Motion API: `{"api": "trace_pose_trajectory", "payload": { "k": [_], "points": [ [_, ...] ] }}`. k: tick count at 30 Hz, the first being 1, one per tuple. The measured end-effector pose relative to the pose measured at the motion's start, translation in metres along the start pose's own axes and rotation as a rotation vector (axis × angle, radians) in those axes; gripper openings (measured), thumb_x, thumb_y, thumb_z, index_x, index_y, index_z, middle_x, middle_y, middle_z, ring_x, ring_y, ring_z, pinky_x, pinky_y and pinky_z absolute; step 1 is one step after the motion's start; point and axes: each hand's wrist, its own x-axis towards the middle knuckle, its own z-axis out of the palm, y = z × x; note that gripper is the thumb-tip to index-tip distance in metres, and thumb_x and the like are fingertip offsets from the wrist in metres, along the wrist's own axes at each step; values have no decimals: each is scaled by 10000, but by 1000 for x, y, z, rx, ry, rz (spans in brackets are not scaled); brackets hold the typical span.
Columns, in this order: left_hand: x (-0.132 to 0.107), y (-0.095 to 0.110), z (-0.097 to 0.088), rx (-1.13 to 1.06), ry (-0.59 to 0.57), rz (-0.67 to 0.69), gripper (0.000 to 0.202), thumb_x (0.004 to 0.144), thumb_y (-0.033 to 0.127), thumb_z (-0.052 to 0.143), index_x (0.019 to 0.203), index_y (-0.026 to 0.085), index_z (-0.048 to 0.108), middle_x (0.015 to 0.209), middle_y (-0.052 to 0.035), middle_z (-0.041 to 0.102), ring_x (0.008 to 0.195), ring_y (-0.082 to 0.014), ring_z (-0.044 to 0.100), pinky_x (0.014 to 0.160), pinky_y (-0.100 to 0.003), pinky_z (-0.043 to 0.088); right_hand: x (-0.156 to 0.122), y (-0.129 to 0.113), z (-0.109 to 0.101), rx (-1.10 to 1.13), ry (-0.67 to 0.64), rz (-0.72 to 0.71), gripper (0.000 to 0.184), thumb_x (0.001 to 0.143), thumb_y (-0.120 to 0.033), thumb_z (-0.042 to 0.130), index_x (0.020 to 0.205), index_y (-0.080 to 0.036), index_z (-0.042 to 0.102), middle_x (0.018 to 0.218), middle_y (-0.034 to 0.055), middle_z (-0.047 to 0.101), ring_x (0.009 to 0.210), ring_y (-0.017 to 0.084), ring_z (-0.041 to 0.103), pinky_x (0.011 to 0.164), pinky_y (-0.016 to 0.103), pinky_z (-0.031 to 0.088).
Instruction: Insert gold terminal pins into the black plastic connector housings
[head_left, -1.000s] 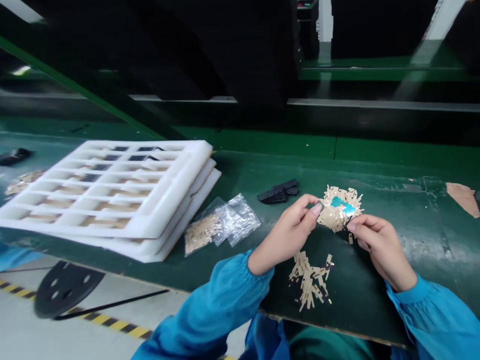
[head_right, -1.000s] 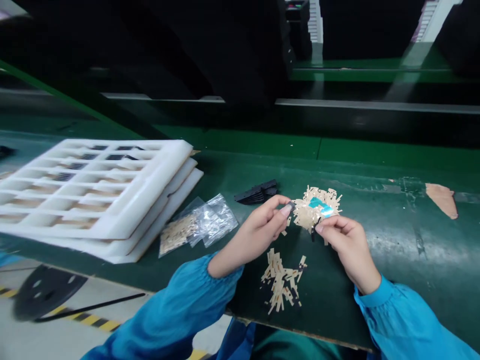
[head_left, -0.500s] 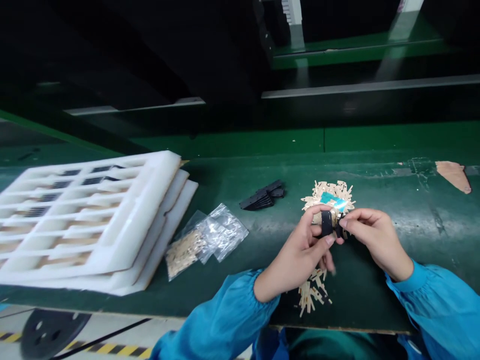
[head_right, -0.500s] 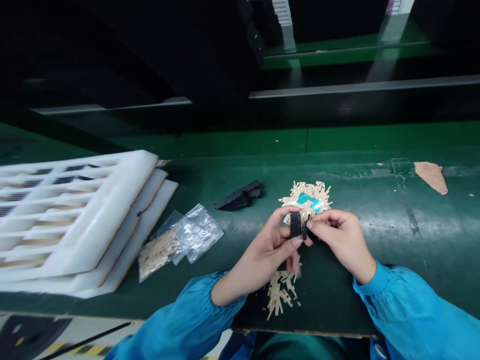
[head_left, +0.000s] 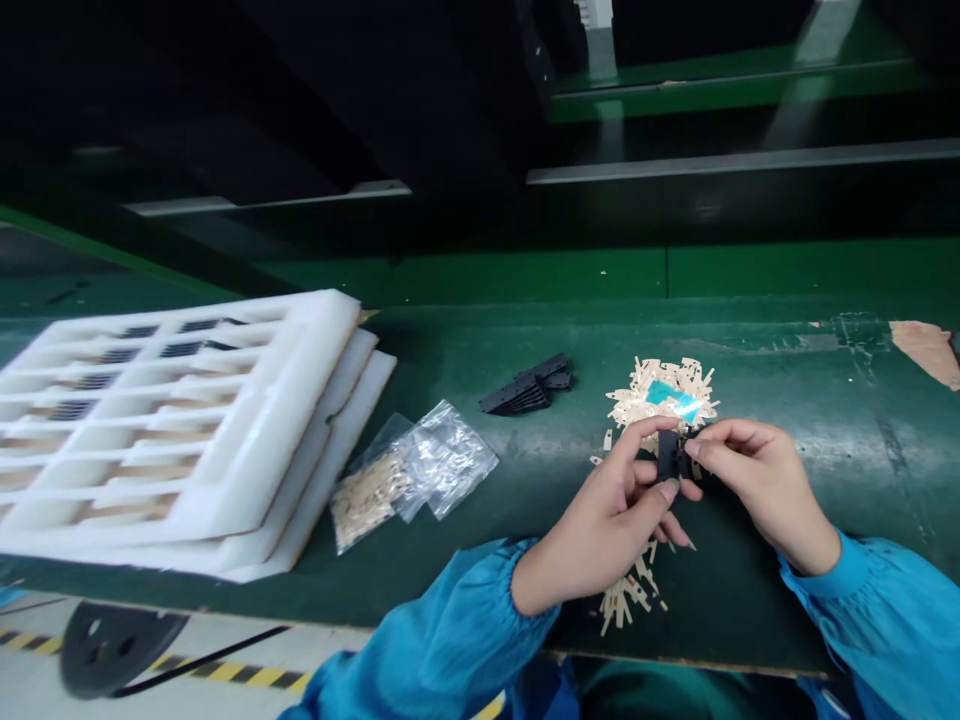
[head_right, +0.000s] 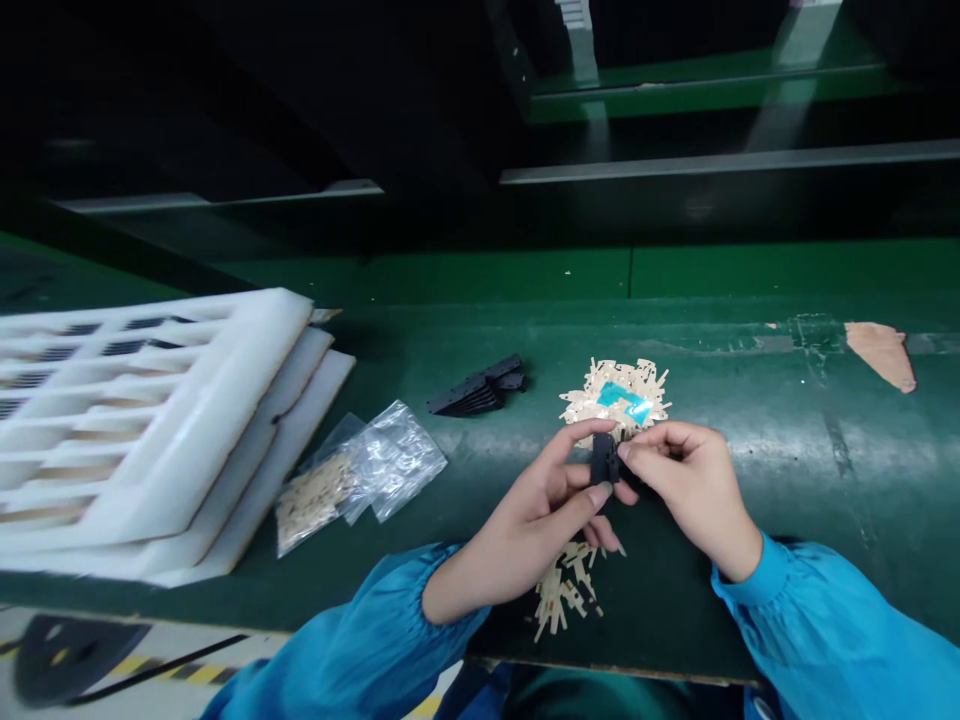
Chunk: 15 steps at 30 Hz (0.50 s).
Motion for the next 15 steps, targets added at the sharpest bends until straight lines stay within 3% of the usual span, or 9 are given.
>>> {"api": "trace_pose_trajectory", "payload": {
  "k": [15],
  "points": [
    [0, -3, 0, 103, 18, 32, 464, 1007, 146, 497, 1443, 269, 402, 1003, -47, 685, 694, -128, 743, 666, -242, 546, -3, -2, 4, 55, -16, 62, 205, 734, -353, 800, 656, -181, 719, 509, 6, 639, 502, 147, 578, 539, 288, 468]
  ]
}}
